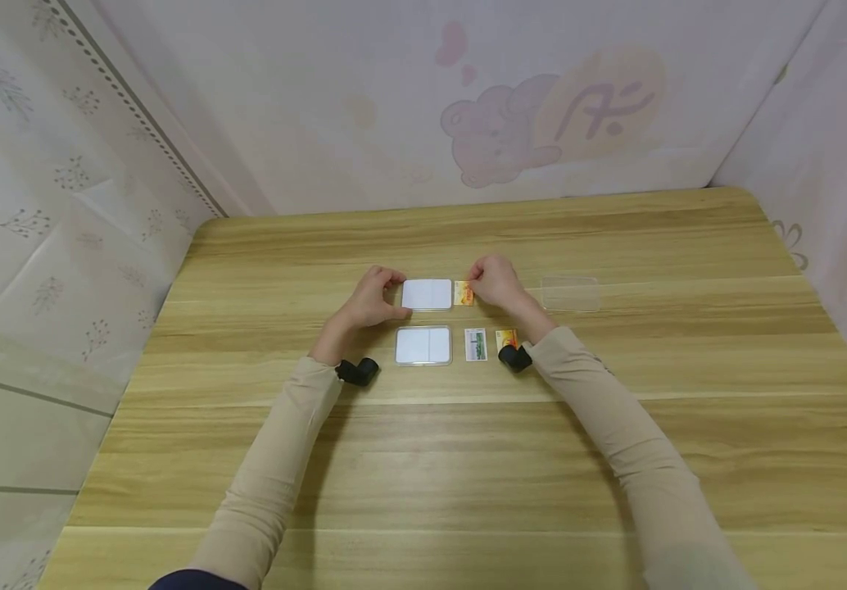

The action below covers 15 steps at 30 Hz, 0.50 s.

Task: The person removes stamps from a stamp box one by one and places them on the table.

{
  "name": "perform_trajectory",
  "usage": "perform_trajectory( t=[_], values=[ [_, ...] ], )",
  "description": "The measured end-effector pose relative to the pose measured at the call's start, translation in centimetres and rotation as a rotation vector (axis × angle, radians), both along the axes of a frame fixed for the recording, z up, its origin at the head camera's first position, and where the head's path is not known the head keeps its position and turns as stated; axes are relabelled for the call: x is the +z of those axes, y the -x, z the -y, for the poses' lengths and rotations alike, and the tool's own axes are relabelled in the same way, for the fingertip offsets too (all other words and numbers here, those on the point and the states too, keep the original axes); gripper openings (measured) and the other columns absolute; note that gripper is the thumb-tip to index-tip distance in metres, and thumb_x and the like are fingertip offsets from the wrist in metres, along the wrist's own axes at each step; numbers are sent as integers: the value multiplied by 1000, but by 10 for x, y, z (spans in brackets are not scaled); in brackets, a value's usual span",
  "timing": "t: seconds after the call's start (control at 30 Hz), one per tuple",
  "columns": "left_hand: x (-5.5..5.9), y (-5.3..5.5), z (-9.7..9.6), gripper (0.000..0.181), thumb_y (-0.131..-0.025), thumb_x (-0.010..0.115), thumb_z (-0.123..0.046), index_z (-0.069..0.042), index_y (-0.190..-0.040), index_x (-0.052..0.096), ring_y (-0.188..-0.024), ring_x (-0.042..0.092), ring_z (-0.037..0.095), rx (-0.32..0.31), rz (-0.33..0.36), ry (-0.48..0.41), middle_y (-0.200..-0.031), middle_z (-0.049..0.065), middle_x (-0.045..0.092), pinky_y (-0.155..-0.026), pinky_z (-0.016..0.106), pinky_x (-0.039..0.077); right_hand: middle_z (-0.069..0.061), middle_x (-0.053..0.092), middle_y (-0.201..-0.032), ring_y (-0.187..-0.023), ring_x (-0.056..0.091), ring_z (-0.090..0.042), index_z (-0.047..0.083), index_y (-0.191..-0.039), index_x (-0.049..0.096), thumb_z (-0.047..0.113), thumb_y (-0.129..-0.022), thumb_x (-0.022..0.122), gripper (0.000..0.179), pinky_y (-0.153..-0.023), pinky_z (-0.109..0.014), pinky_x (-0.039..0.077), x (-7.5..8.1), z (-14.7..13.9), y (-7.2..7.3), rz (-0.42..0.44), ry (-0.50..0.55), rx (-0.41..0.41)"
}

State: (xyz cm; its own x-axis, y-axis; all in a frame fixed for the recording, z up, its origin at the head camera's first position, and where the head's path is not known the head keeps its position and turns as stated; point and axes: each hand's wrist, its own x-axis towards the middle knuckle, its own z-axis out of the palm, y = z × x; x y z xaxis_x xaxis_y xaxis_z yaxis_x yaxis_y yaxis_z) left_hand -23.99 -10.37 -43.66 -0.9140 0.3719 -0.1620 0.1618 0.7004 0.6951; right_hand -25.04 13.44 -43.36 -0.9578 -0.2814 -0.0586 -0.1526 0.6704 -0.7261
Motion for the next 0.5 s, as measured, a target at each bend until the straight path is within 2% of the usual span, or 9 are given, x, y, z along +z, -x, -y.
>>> perform_trajectory(
  t=[0.5],
  values=[
    [-1,1,0,60,-75,75,-12,6,-126,48,-122,35,30,-1,-4,-3,-128,19,40,-105,36,30,-17,62,-78,-76,55,-29,-7,-80,64,-4,-78,58,7,-72,-39,45,0,2,2,-27,-116,-15]
  ],
)
